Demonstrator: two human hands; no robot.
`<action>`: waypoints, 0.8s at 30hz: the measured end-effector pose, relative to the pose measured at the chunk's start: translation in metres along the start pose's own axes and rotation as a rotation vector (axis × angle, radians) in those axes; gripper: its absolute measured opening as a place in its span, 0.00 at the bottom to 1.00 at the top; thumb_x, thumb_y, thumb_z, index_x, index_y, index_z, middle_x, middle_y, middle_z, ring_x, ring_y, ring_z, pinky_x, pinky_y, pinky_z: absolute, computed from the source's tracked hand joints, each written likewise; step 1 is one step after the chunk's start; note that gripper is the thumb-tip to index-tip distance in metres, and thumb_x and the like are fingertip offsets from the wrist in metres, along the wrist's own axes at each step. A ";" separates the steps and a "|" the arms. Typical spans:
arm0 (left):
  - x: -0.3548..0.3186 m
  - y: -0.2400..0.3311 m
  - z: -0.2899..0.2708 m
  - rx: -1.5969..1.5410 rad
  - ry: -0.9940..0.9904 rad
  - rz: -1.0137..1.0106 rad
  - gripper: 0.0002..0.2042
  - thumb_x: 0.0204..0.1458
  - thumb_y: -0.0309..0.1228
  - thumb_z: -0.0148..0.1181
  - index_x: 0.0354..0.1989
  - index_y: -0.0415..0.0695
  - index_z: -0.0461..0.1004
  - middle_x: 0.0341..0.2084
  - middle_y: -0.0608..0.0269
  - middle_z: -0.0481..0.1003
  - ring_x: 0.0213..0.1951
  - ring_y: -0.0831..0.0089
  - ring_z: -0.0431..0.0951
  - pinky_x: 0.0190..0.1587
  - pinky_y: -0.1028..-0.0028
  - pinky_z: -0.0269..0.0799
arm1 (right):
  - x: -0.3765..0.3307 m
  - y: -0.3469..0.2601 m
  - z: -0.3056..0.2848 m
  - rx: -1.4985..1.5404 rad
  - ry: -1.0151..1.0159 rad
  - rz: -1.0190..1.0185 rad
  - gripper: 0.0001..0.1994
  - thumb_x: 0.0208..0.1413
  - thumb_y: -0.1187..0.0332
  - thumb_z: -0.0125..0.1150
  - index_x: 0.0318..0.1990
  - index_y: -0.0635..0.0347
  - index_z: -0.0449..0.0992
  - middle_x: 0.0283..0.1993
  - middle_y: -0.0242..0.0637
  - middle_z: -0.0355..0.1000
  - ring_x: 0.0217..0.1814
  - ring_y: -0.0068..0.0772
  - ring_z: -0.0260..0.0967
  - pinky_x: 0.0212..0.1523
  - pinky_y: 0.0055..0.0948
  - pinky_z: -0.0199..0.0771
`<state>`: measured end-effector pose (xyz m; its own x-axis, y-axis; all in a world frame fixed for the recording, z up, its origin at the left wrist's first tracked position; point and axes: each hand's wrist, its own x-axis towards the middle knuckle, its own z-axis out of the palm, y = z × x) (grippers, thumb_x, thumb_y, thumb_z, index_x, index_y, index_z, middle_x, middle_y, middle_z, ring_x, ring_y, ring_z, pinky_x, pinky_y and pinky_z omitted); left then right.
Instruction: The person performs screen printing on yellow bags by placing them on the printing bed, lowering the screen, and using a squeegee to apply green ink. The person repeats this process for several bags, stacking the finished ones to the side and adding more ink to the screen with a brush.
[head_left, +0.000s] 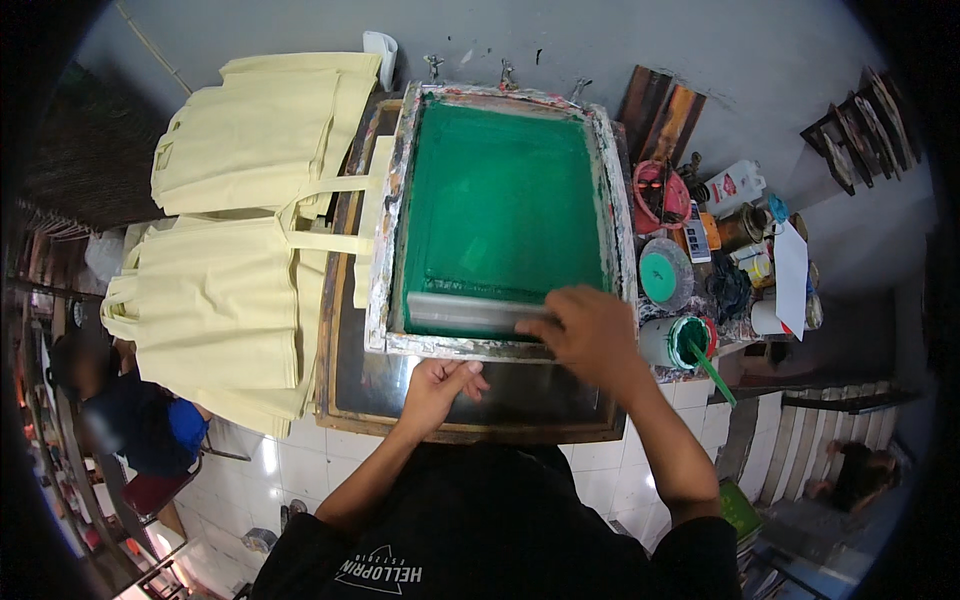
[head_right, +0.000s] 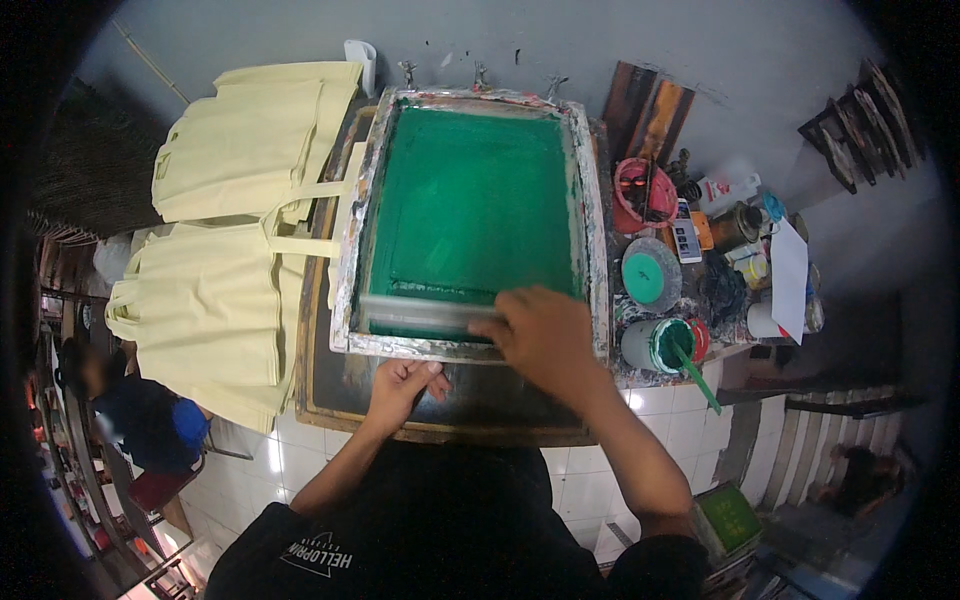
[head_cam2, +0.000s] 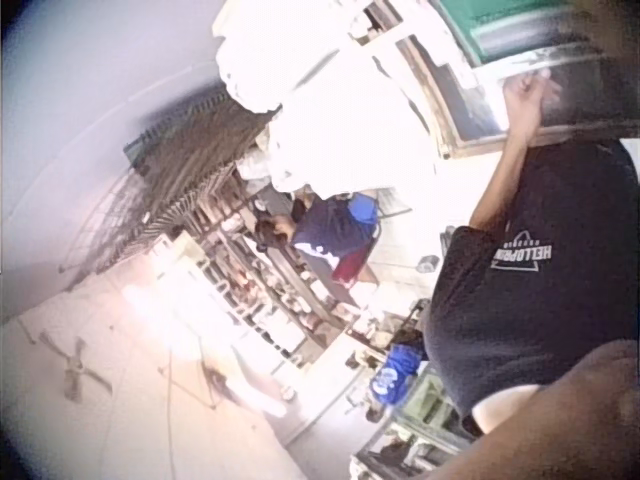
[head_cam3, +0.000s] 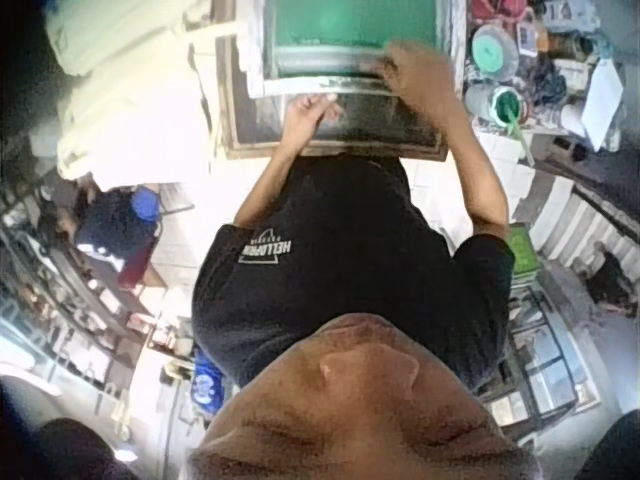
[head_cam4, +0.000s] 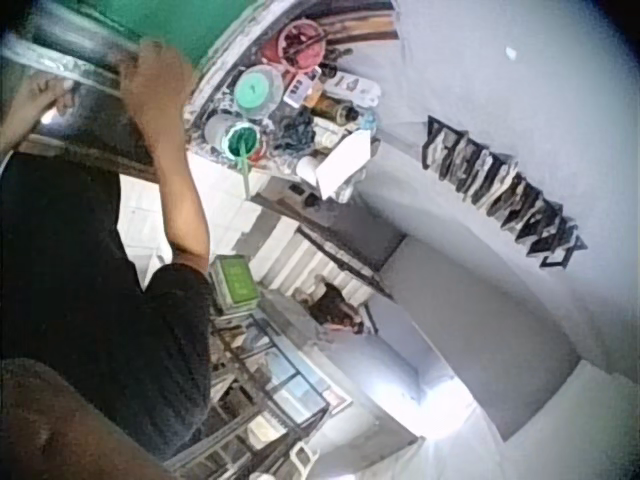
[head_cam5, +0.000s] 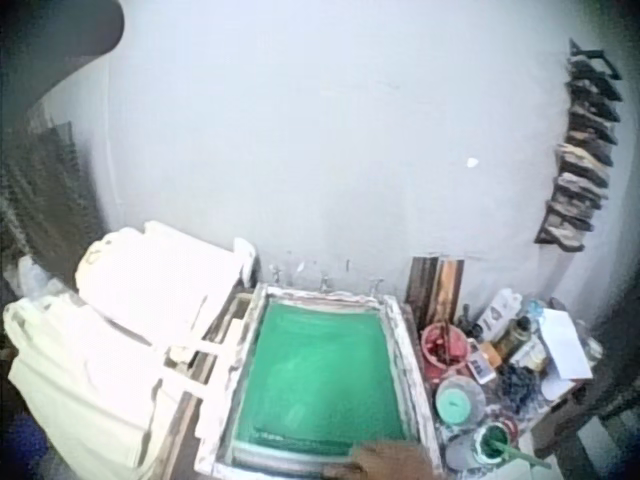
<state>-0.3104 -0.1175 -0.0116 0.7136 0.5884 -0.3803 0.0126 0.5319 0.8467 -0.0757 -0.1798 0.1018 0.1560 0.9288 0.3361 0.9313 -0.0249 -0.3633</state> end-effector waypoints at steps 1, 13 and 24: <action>0.001 0.001 0.001 0.009 -0.008 0.000 0.12 0.65 0.33 0.60 0.35 0.35 0.79 0.27 0.55 0.82 0.27 0.75 0.79 0.35 0.74 0.75 | -0.007 -0.003 0.007 -0.020 0.014 -0.006 0.18 0.50 0.56 0.73 0.25 0.56 0.71 0.23 0.35 0.68 0.27 0.40 0.69 0.28 0.36 0.68; -0.004 0.005 -0.001 0.064 0.033 -0.062 0.14 0.65 0.33 0.60 0.32 0.34 0.80 0.26 0.56 0.82 0.27 0.75 0.79 0.34 0.74 0.76 | 0.111 0.104 0.064 -0.224 0.149 -0.165 0.21 0.58 0.47 0.63 0.30 0.57 0.73 0.29 0.40 0.73 0.33 0.47 0.74 0.32 0.44 0.72; -0.010 0.036 -0.007 -0.329 -0.192 -0.375 0.18 0.67 0.33 0.53 0.57 0.30 0.72 0.50 0.38 0.79 0.48 0.55 0.84 0.50 0.65 0.81 | 0.238 0.170 0.055 -0.202 -0.114 0.102 0.30 0.52 0.35 0.63 0.40 0.57 0.83 0.36 0.46 0.81 0.42 0.55 0.79 0.44 0.51 0.76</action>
<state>-0.3222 -0.1005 0.0201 0.8180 0.2159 -0.5331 0.0931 0.8650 0.4931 0.1015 0.0575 0.0727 0.2250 0.9532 0.2019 0.9613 -0.1833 -0.2058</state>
